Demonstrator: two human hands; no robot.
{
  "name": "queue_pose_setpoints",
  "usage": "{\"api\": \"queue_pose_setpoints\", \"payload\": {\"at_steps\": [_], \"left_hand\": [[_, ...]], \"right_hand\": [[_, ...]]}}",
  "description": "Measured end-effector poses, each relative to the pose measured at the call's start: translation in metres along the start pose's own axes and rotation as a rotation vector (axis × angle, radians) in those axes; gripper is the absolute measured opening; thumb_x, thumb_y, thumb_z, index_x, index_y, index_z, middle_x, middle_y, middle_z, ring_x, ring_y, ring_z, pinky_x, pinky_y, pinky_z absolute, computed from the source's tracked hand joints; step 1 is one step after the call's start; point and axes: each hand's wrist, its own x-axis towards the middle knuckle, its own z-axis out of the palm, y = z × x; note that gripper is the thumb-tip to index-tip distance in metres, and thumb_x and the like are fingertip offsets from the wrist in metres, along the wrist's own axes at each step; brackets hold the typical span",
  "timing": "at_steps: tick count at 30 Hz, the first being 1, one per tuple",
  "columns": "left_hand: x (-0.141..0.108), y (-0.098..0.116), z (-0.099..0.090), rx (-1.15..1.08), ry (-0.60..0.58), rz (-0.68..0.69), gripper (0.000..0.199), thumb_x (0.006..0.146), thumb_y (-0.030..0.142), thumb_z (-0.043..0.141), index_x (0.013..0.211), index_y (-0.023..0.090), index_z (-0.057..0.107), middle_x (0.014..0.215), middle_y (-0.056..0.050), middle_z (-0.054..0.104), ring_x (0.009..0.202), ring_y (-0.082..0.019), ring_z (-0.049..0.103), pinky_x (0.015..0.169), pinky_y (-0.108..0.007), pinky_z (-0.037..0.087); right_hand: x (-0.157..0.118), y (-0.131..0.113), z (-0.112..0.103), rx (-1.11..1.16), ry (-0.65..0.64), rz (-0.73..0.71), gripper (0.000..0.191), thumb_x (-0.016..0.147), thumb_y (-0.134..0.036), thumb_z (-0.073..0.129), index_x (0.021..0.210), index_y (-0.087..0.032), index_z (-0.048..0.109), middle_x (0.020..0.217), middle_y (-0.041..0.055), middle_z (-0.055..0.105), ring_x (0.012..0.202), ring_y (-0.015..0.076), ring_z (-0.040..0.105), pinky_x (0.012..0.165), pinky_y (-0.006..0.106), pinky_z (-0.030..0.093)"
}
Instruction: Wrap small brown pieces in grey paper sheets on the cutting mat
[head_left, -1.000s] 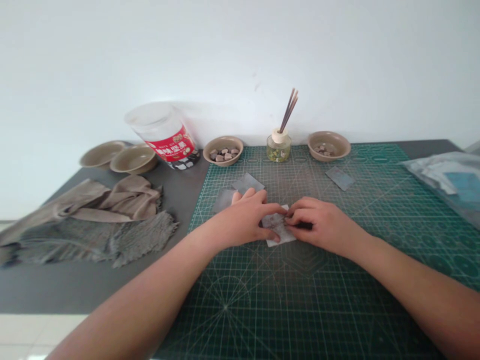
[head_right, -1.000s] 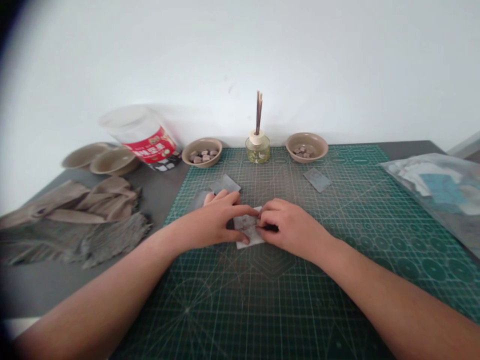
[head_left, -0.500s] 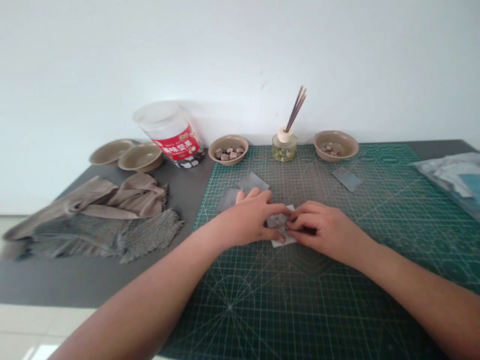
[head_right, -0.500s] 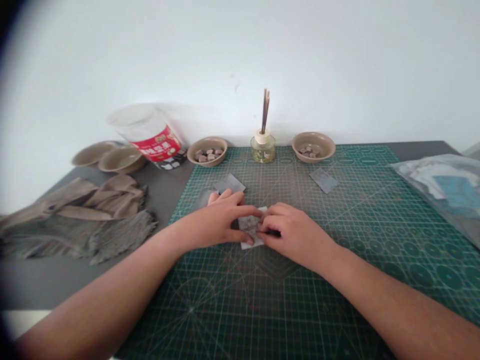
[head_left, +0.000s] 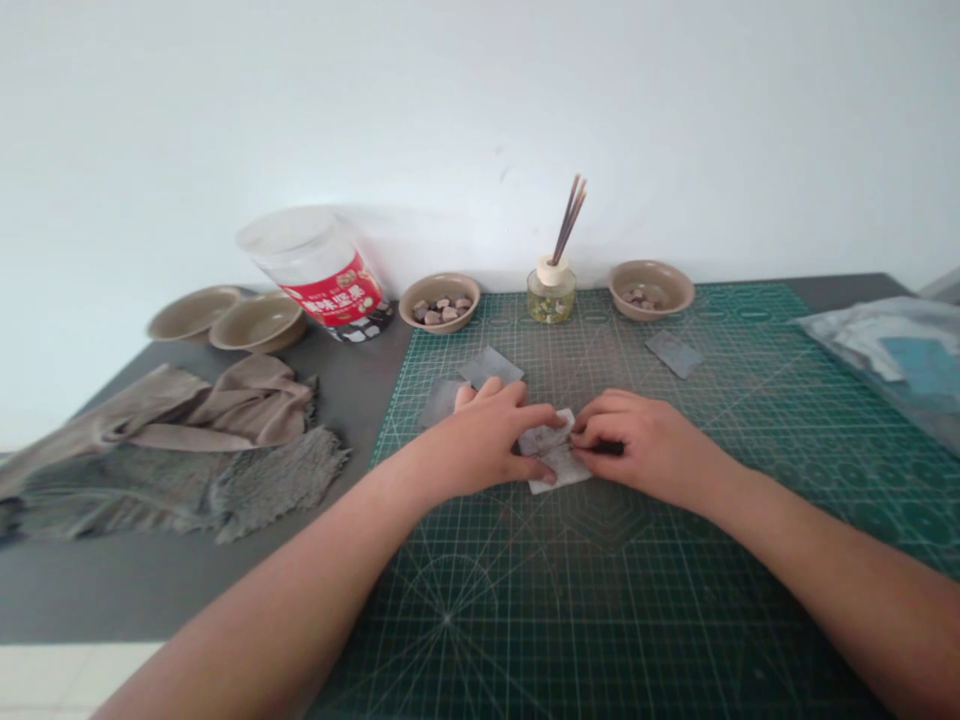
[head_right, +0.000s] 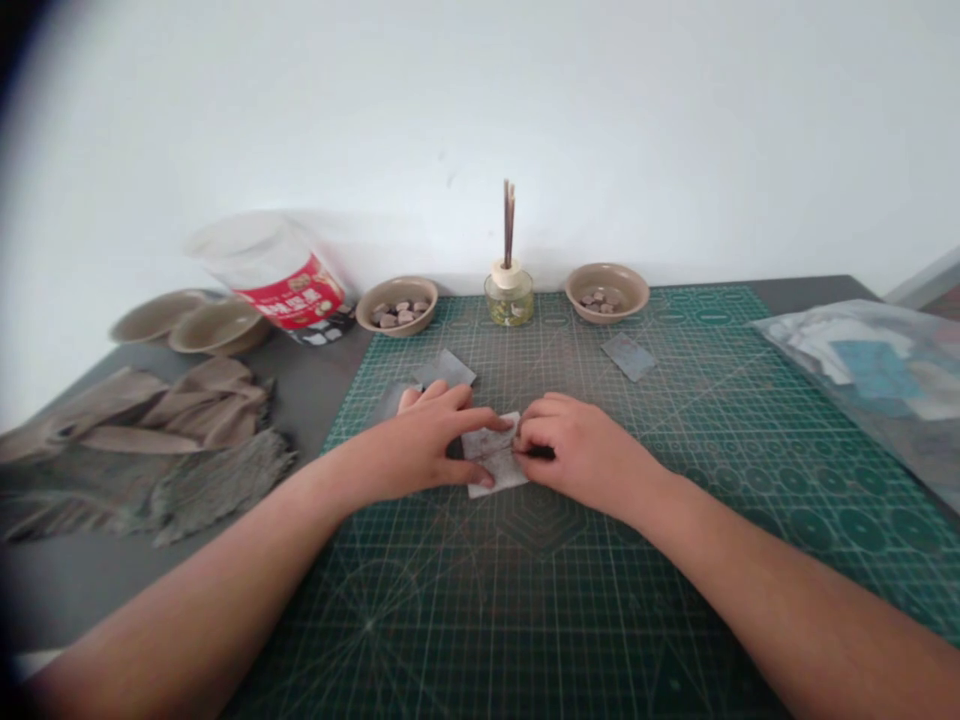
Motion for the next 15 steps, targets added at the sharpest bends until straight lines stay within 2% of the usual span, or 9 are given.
{"api": "queue_pose_setpoints", "payload": {"at_steps": [4, 8, 12, 15], "left_hand": [[0.0003, 0.0011, -0.0022, -0.012, -0.015, -0.007, 0.058, 0.080, 0.061, 0.071, 0.134, 0.042, 0.058, 0.105, -0.005, 0.056, 0.106, -0.030, 0.047, 0.087, -0.043, 0.032], [0.0003, 0.0013, -0.0027, -0.016, -0.019, -0.015, 0.060, 0.080, 0.062, 0.071, 0.134, 0.041, 0.058, 0.105, -0.006, 0.056, 0.106, -0.030, 0.047, 0.087, -0.043, 0.033], [0.0003, 0.0012, -0.0029, -0.030, -0.022, -0.019, 0.060, 0.079, 0.062, 0.071, 0.134, 0.041, 0.058, 0.107, -0.006, 0.056, 0.107, -0.031, 0.047, 0.088, -0.043, 0.033], [0.0004, 0.0015, -0.0035, -0.027, -0.027, -0.023, 0.060, 0.079, 0.060, 0.073, 0.134, 0.042, 0.058, 0.108, -0.006, 0.056, 0.107, -0.031, 0.047, 0.088, -0.044, 0.033]], "right_hand": [[0.0011, 0.0007, 0.0013, 0.033, -0.060, -0.026, 0.009, 0.082, -0.012, 0.073, 0.079, -0.020, 0.070, 0.094, 0.0019, 0.072, 0.090, 0.0176, 0.064, 0.081, 0.031, 0.050], [0.0024, -0.0012, 0.0019, 0.024, -0.002, -0.002, 0.008, 0.086, -0.015, 0.070, 0.080, -0.020, 0.069, 0.096, 0.0033, 0.072, 0.092, 0.0188, 0.064, 0.084, 0.034, 0.050], [0.0012, -0.0014, 0.0020, 0.027, -0.062, -0.033, 0.012, 0.081, -0.010, 0.073, 0.077, -0.020, 0.067, 0.093, 0.0023, 0.071, 0.089, 0.0183, 0.063, 0.080, 0.032, 0.050], [0.0019, 0.0029, 0.0031, 0.005, -0.009, -0.031, 0.009, 0.085, -0.013, 0.071, 0.079, -0.019, 0.068, 0.097, 0.0038, 0.072, 0.093, 0.0188, 0.064, 0.083, 0.033, 0.050]]}}
